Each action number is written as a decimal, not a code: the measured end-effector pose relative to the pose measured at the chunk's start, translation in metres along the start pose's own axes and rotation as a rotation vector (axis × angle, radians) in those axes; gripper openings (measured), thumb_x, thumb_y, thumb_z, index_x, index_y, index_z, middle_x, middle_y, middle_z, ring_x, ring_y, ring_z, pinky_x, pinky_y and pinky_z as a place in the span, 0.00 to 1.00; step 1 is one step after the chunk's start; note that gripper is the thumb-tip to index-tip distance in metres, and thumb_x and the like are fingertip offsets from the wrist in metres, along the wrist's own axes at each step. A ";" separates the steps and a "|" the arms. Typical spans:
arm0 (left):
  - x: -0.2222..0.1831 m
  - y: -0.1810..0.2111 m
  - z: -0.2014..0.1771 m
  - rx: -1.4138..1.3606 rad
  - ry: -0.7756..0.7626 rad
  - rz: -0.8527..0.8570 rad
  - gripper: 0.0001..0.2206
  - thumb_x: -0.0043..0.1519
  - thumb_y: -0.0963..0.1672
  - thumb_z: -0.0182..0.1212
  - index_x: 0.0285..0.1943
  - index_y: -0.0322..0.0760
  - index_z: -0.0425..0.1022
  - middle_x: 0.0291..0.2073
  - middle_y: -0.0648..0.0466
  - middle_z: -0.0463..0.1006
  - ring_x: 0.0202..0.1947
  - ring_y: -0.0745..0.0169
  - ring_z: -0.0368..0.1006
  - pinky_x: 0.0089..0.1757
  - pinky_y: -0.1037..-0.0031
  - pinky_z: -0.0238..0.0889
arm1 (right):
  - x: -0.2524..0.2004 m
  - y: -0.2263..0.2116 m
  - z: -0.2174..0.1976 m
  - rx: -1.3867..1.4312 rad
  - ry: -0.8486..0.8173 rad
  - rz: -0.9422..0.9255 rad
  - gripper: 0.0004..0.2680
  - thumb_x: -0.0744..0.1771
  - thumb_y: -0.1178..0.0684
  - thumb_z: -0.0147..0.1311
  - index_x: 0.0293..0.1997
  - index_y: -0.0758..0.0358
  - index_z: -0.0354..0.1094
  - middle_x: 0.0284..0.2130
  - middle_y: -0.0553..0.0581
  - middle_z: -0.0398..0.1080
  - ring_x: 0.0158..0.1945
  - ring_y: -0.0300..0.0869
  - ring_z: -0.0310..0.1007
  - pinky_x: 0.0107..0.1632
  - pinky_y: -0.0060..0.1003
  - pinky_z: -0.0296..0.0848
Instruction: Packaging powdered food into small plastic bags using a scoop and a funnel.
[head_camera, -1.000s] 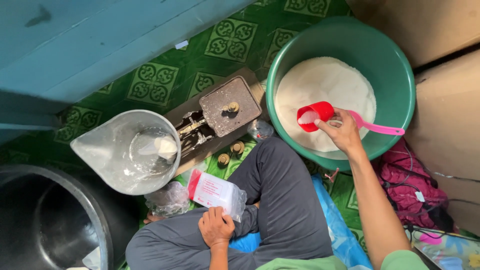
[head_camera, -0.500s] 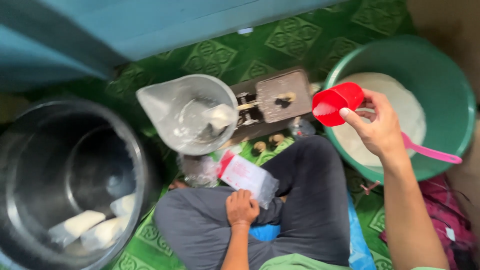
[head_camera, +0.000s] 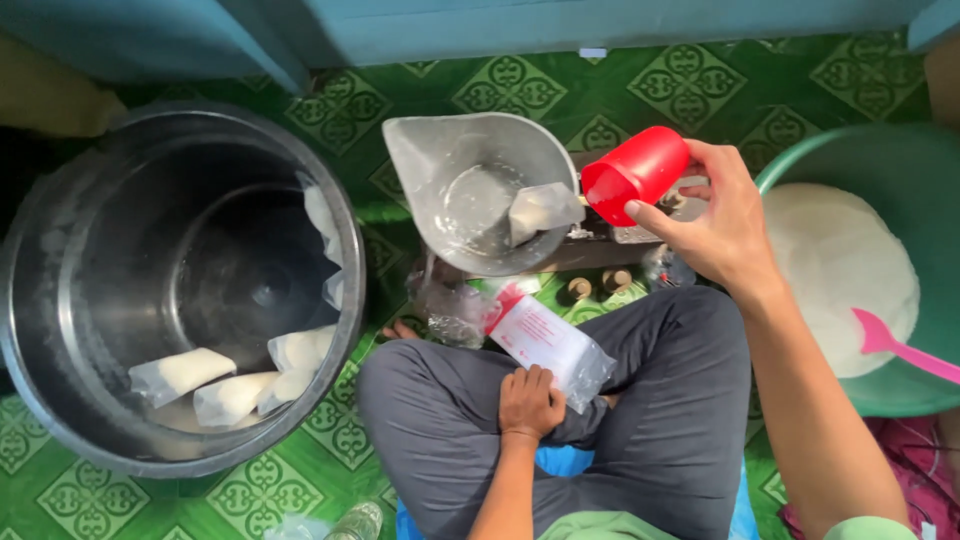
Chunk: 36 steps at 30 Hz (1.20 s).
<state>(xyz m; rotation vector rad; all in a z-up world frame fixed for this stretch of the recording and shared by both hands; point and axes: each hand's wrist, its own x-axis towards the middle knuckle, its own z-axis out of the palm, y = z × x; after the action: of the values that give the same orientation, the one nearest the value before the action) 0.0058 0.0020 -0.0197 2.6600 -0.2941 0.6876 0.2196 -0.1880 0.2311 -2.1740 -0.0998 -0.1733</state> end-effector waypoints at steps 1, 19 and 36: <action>0.000 0.001 0.000 0.001 0.003 -0.007 0.05 0.46 0.47 0.50 0.26 0.47 0.65 0.22 0.58 0.60 0.23 0.58 0.61 0.32 0.72 0.60 | 0.001 -0.004 0.004 -0.001 -0.006 -0.004 0.29 0.57 0.51 0.74 0.59 0.76 0.63 0.45 0.67 0.62 0.50 0.54 0.69 0.52 0.40 0.72; 0.012 0.003 -0.016 -0.054 0.027 -0.012 0.04 0.46 0.45 0.50 0.26 0.45 0.64 0.23 0.57 0.58 0.23 0.58 0.59 0.31 0.72 0.58 | 0.010 -0.050 0.039 -0.212 -0.042 -0.290 0.32 0.54 0.54 0.75 0.60 0.80 0.60 0.49 0.71 0.59 0.53 0.62 0.67 0.52 0.47 0.71; 0.009 0.006 -0.021 -0.103 -0.148 -0.076 0.06 0.49 0.43 0.54 0.33 0.40 0.67 0.31 0.52 0.67 0.29 0.54 0.59 0.36 0.70 0.55 | 0.005 -0.063 0.042 -0.335 -0.032 -0.390 0.30 0.55 0.59 0.71 0.60 0.76 0.58 0.50 0.69 0.61 0.49 0.56 0.66 0.48 0.44 0.69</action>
<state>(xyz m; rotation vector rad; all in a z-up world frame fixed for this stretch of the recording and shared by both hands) 0.0026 0.0043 0.0034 2.6128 -0.2592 0.4404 0.2195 -0.1173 0.2592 -2.4712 -0.5490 -0.4009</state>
